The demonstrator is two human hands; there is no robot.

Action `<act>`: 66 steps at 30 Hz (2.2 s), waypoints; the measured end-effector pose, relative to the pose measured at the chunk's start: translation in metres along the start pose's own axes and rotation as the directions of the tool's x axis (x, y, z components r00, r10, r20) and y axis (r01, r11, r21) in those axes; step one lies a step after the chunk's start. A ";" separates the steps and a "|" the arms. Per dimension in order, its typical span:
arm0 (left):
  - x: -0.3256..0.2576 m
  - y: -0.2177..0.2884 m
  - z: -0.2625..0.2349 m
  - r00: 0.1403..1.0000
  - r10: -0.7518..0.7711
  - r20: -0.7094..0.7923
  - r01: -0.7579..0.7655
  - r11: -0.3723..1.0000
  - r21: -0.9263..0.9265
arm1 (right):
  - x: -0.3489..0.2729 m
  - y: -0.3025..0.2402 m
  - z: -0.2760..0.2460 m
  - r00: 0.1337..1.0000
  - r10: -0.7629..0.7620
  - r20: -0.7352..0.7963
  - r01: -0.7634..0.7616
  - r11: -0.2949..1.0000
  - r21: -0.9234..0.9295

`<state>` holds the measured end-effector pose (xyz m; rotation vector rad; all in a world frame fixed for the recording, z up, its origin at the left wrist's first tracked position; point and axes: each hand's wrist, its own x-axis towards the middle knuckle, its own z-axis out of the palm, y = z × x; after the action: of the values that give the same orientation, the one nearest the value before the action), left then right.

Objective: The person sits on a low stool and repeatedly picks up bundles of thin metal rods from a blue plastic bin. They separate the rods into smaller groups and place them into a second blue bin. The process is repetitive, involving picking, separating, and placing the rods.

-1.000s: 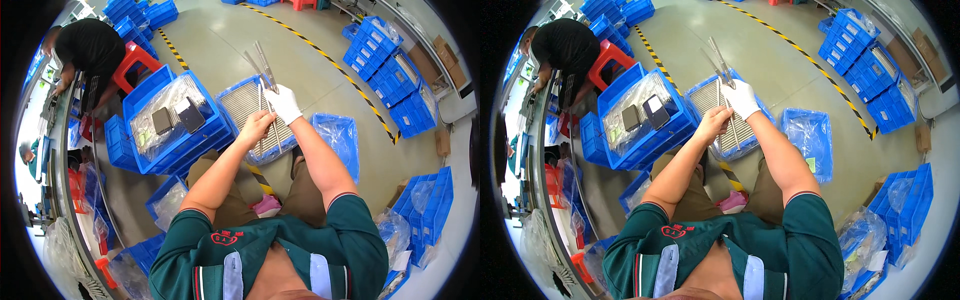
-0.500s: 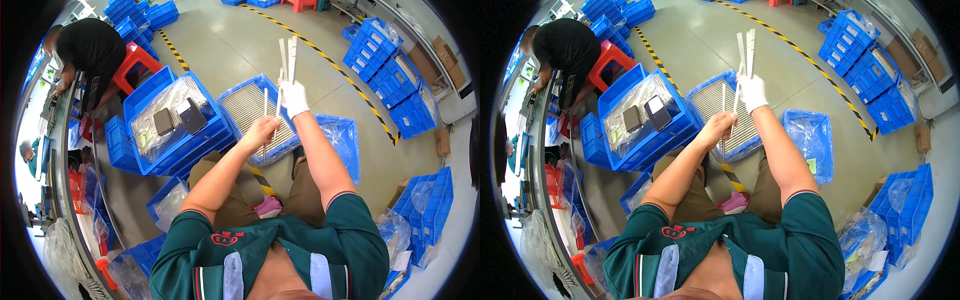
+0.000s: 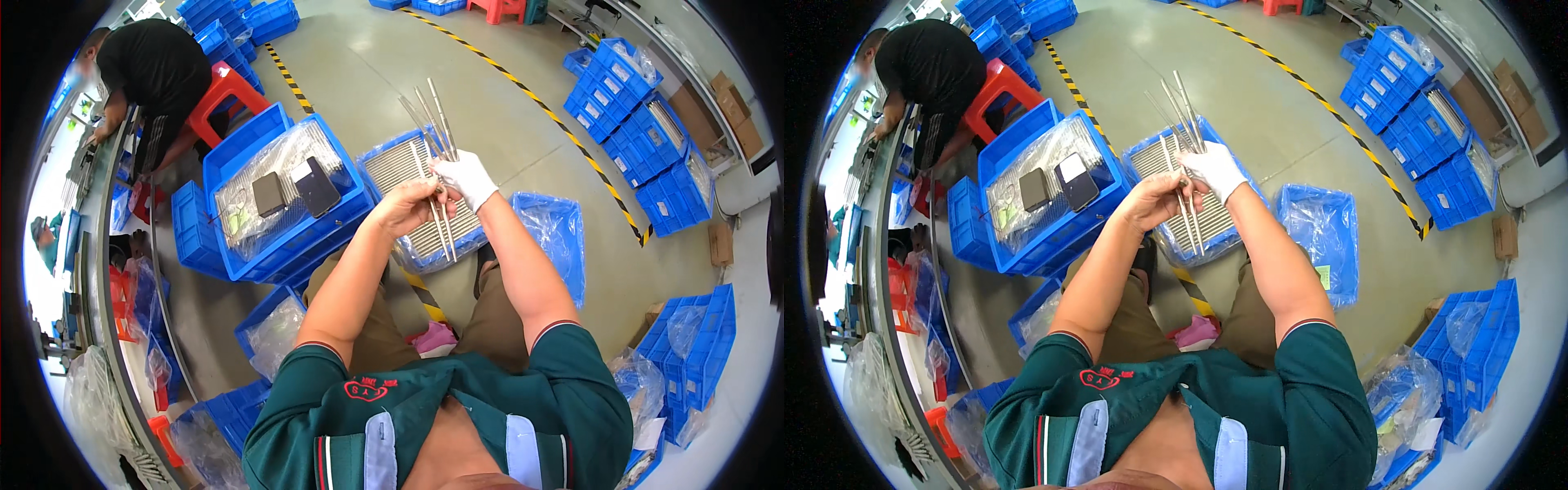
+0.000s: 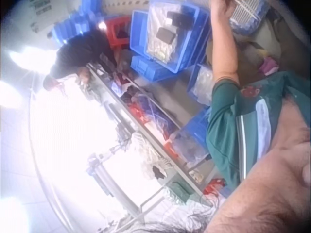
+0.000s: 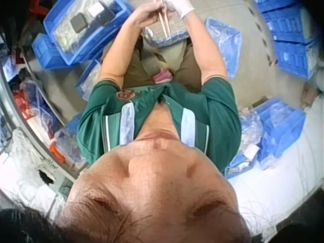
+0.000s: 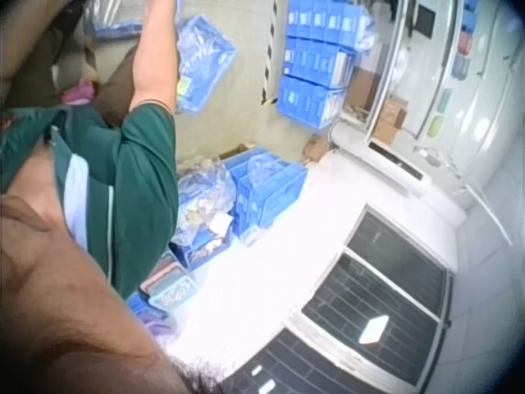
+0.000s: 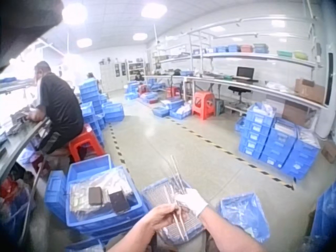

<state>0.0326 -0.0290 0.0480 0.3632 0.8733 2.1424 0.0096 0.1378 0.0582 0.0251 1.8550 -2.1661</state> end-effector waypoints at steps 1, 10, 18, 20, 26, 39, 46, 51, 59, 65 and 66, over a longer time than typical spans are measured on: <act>0.000 -0.001 0.003 1.000 -0.010 0.024 0.010 1.000 0.021 | 0.000 -0.002 0.001 1.000 0.010 0.009 -0.009 0.999 -0.053; -0.006 0.006 0.003 0.981 0.083 -0.176 -0.039 0.970 0.240 | 0.010 0.009 0.008 0.973 -0.190 -0.128 0.139 0.934 -0.330; -0.008 0.040 -0.024 0.708 0.477 -0.521 -0.336 0.876 0.345 | -0.016 0.000 0.007 0.993 -0.091 -0.073 0.083 0.991 -0.104; -0.008 0.048 -0.034 0.622 0.541 -0.566 -0.460 0.837 0.295 | -0.024 -0.004 0.007 0.996 -0.093 -0.003 0.091 0.984 -0.156; -0.006 0.046 -0.031 0.672 0.543 -0.504 -0.548 0.822 0.155 | -0.038 -0.008 0.013 0.997 -0.063 0.045 0.072 0.969 -0.236; 0.017 0.012 -0.008 0.793 0.383 -0.473 -0.390 0.916 0.087 | -0.016 0.013 0.016 0.952 -0.260 -0.162 0.179 0.900 -0.397; 0.021 -0.005 0.013 0.748 0.380 -0.544 -0.228 0.917 0.327 | -0.016 0.017 0.020 0.893 -0.378 -0.243 0.226 0.845 -0.484; 0.021 -0.006 0.021 0.765 0.341 -0.546 -0.154 0.920 0.359 | -0.022 0.000 0.023 0.942 -0.203 -0.266 0.092 0.921 -0.378; 0.016 -0.013 0.015 0.821 0.290 -0.492 0.139 0.734 0.665 | 0.003 -0.001 -0.006 0.975 -0.071 -0.209 0.084 0.995 0.055; 0.017 -0.028 0.026 0.915 0.085 -0.393 0.190 0.769 0.610 | 0.019 0.013 -0.019 0.901 -0.196 -0.387 0.221 0.975 0.021; 0.015 -0.029 0.030 0.945 -0.034 -0.326 0.224 0.793 0.567 | 0.036 0.019 -0.040 0.844 -0.226 -0.486 0.291 0.955 0.063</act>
<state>0.0542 0.0100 0.0490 0.2751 1.7162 1.7678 -0.0274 0.1667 0.0263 0.3910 2.0534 -2.6609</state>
